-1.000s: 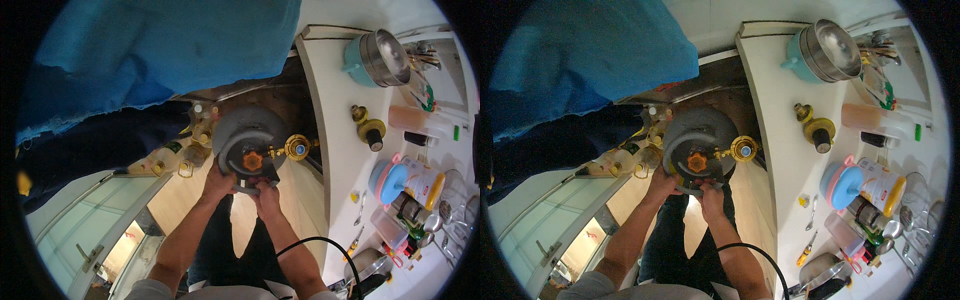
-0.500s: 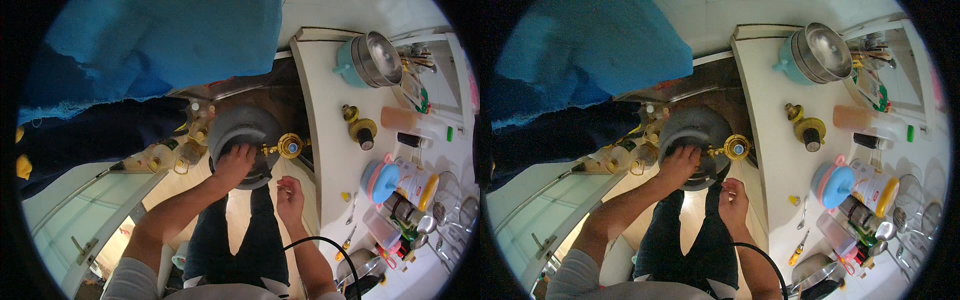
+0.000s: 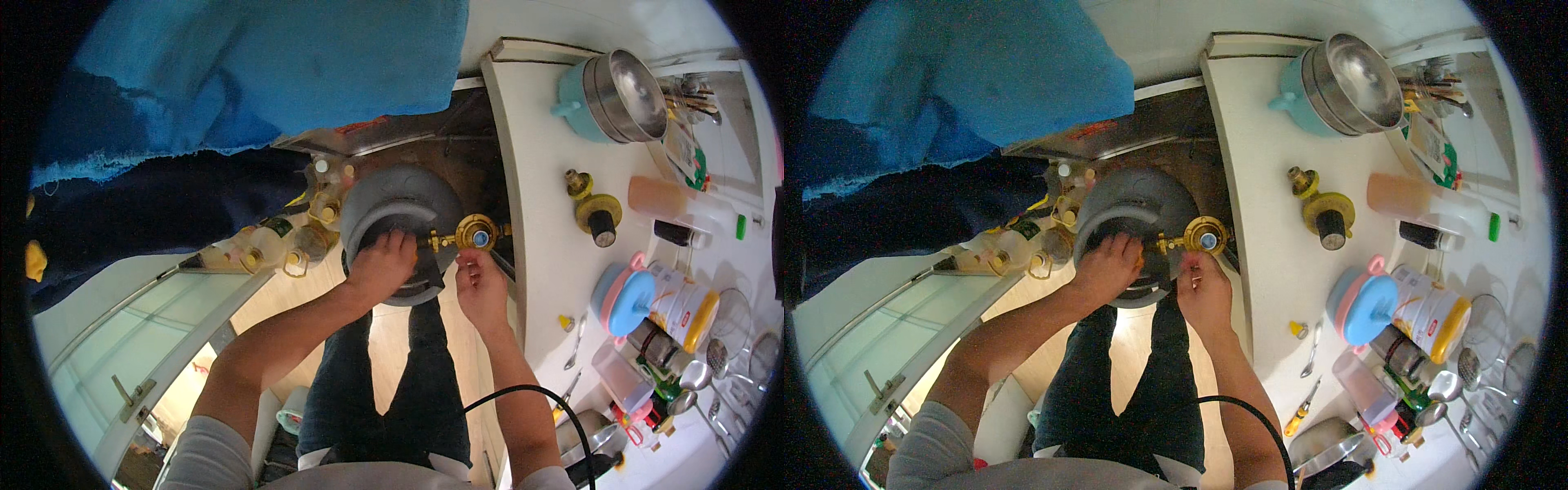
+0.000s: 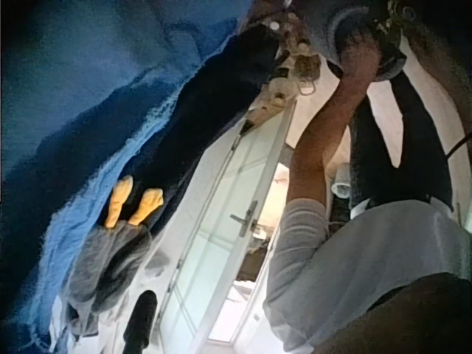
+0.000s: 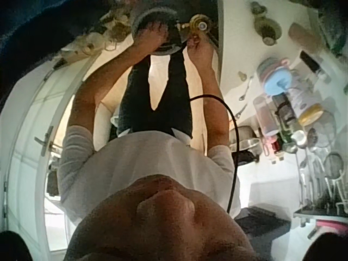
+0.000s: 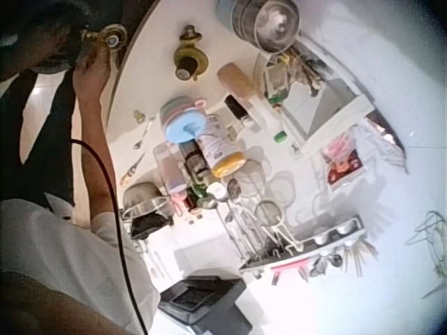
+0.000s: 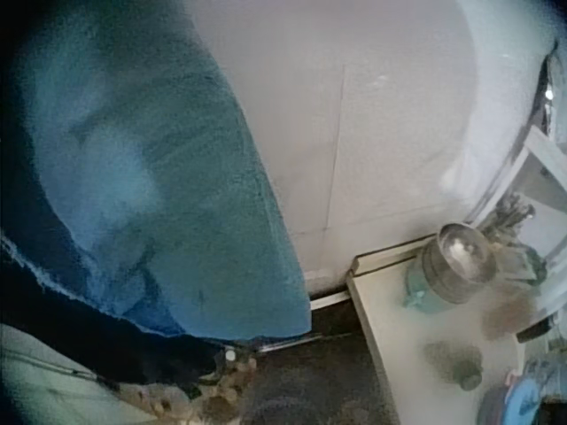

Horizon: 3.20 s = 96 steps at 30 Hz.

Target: The person removes a regulator from a gas cylinder, uses a screwdriver to adjust components on the cylinder valve, then reattaches the regulator and tightens the hose connection. The work occurs in a cluttered kitchen with a wok and cooking items nearby.

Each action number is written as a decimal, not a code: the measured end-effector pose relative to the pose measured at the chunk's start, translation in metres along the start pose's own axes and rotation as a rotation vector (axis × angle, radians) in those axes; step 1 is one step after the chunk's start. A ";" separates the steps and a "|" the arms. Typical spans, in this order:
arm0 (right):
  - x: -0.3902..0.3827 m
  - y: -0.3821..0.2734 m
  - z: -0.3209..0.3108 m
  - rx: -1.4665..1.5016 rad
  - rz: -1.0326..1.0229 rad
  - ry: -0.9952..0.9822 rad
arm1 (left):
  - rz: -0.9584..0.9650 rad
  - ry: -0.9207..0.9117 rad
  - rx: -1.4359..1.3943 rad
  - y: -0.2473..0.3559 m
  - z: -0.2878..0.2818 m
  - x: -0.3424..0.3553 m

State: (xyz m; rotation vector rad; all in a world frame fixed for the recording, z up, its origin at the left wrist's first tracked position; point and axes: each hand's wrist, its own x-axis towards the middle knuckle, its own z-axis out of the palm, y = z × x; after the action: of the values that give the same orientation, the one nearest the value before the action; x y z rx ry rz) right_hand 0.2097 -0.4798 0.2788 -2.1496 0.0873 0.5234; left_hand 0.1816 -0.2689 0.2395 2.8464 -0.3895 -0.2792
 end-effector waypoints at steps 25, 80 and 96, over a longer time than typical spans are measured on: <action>-0.040 0.026 0.022 0.263 0.222 -0.052 | -0.087 -0.361 -0.161 0.007 -0.022 0.016; -0.066 -0.034 0.160 1.333 0.870 0.258 | -0.064 -0.507 -0.022 -0.002 -0.025 0.042; -0.081 -0.016 0.158 1.205 0.960 0.144 | -0.033 -0.522 -0.018 0.003 -0.015 0.002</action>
State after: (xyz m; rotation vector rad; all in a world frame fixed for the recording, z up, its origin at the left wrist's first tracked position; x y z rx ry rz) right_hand 0.0870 -0.3551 0.2427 -0.8390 1.2165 0.6006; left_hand 0.1864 -0.2688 0.2539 2.7302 -0.4301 -1.0323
